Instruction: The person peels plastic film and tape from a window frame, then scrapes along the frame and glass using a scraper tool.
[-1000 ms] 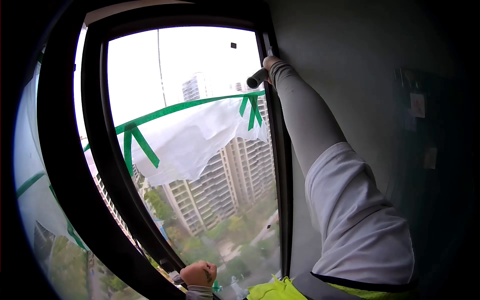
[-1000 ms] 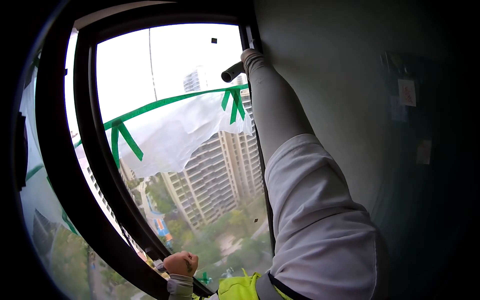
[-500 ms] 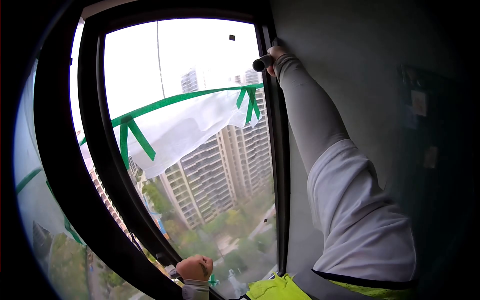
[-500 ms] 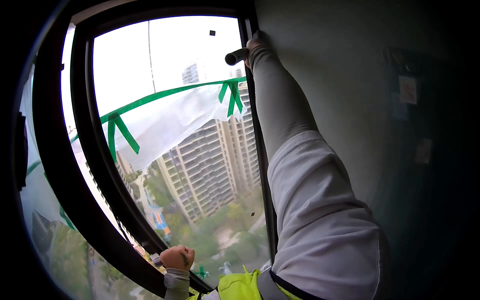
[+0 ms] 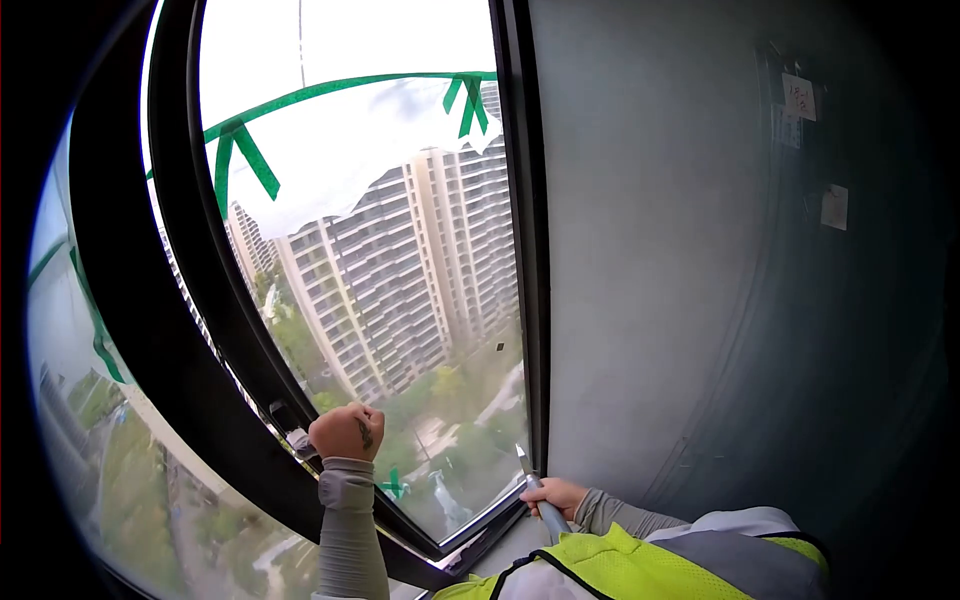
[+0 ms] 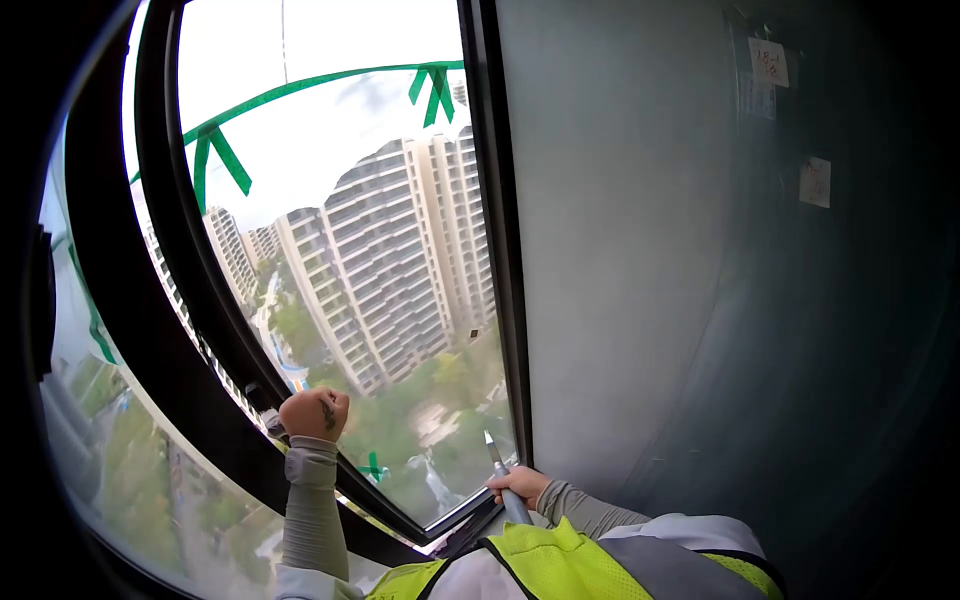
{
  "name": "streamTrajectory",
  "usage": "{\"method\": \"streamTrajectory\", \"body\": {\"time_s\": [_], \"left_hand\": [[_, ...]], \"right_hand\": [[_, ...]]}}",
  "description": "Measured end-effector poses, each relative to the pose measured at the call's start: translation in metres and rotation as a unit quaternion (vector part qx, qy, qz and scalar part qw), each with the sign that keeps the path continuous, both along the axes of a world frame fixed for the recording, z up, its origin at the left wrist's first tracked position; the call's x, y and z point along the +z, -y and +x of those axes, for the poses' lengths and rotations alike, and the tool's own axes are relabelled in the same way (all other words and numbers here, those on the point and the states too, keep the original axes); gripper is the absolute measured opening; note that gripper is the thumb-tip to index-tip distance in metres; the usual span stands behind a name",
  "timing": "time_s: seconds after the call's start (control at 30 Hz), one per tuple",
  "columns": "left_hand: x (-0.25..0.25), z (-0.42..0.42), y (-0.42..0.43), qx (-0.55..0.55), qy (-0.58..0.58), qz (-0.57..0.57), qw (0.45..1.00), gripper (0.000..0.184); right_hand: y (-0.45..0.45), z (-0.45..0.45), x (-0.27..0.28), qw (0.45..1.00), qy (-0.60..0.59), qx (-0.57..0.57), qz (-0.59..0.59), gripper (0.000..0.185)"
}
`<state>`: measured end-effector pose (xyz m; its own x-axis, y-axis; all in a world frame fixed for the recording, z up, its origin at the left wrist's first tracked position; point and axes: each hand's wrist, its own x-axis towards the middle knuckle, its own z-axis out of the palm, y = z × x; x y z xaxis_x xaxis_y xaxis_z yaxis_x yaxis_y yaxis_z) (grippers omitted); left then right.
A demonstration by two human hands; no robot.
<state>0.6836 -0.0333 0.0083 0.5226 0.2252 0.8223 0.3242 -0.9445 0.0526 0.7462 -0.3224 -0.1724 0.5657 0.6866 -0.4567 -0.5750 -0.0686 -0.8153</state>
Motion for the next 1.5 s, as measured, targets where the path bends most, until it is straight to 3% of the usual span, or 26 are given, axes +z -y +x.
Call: {"method": "streamTrajectory", "body": {"time_s": [0.17,0.33,0.4,0.47,0.5,0.6,0.67,0.73,0.8,0.87,0.9,1.03,1.13,1.2,1.23,1.4,1.47,1.5], "left_hand": [[0.0,0.0,-0.001,-0.015,-0.006,-0.01,1.0,0.014],[0.003,-0.001,-0.001,0.0,-0.028,-0.015,0.999,0.018],[0.007,-0.005,0.005,-0.032,-0.027,-0.03,0.999,0.019],[0.007,-0.002,0.005,-0.006,-0.034,-0.01,0.999,0.02],[0.007,-0.002,0.006,0.008,-0.037,-0.008,0.999,0.021],[0.004,0.001,0.003,0.042,-0.062,-0.011,0.997,0.022],[0.009,-0.001,0.01,0.052,-0.073,-0.003,0.996,0.022],[0.011,-0.002,0.012,0.048,-0.075,-0.001,0.996,0.023],[0.012,-0.003,0.014,0.046,-0.075,-0.004,0.996,0.023],[0.013,-0.003,0.015,0.054,-0.087,-0.002,0.995,0.024],[0.013,-0.002,0.015,0.061,-0.09,-0.005,0.994,0.025],[0.014,-0.001,0.015,0.091,-0.124,-0.012,0.988,0.024],[0.016,0.0,0.02,0.102,-0.117,-0.016,0.988,0.025],[0.012,0.001,0.015,0.115,-0.114,0.015,0.987,0.025],[0.012,0.002,0.015,0.109,-0.111,0.008,0.988,0.025],[0.011,0.003,0.016,0.112,-0.101,-0.011,0.988,0.028],[0.014,0.004,0.022,0.123,-0.105,-0.011,0.987,0.027],[0.016,0.004,0.024,0.129,-0.111,-0.011,0.985,0.026]], "right_hand": [[0.055,-0.065,-0.025,0.998,-0.05,0.016,0.041,0.032],[0.085,-0.1,0.0,0.991,0.061,0.101,-0.056,0.047],[0.1,-0.096,-0.052,0.984,0.07,0.131,-0.1,0.047],[0.107,-0.093,-0.06,0.992,-0.024,0.057,-0.106,0.048],[0.11,-0.094,-0.053,0.993,-0.012,0.028,-0.11,0.051],[0.113,-0.098,-0.055,1.0,-0.016,-0.002,-0.002,0.056],[0.115,-0.092,-0.056,0.998,-0.042,0.039,0.023,0.06],[0.118,-0.087,-0.061,0.988,0.058,0.141,0.038,0.062],[0.12,-0.092,-0.072,0.986,0.091,0.128,0.052,0.064],[0.125,-0.099,-0.068,0.99,0.137,0.024,-0.013,0.062],[0.127,-0.093,-0.068,0.979,0.164,0.082,-0.093,0.058],[0.136,-0.074,-0.07,0.952,0.122,0.211,-0.184,0.053],[0.139,-0.071,-0.107,0.969,0.129,0.152,-0.149,0.053],[0.138,-0.072,-0.117,0.995,0.089,0.0,-0.055,0.056],[0.136,-0.067,-0.109,0.983,0.171,0.006,-0.072,0.062],[0.139,-0.052,-0.111,0.981,0.189,-0.01,-0.051,0.066],[0.14,-0.043,-0.105,0.964,0.242,0.013,-0.108,0.068],[0.137,-0.041,-0.128,0.973,0.211,0.01,-0.091,0.067]]}}
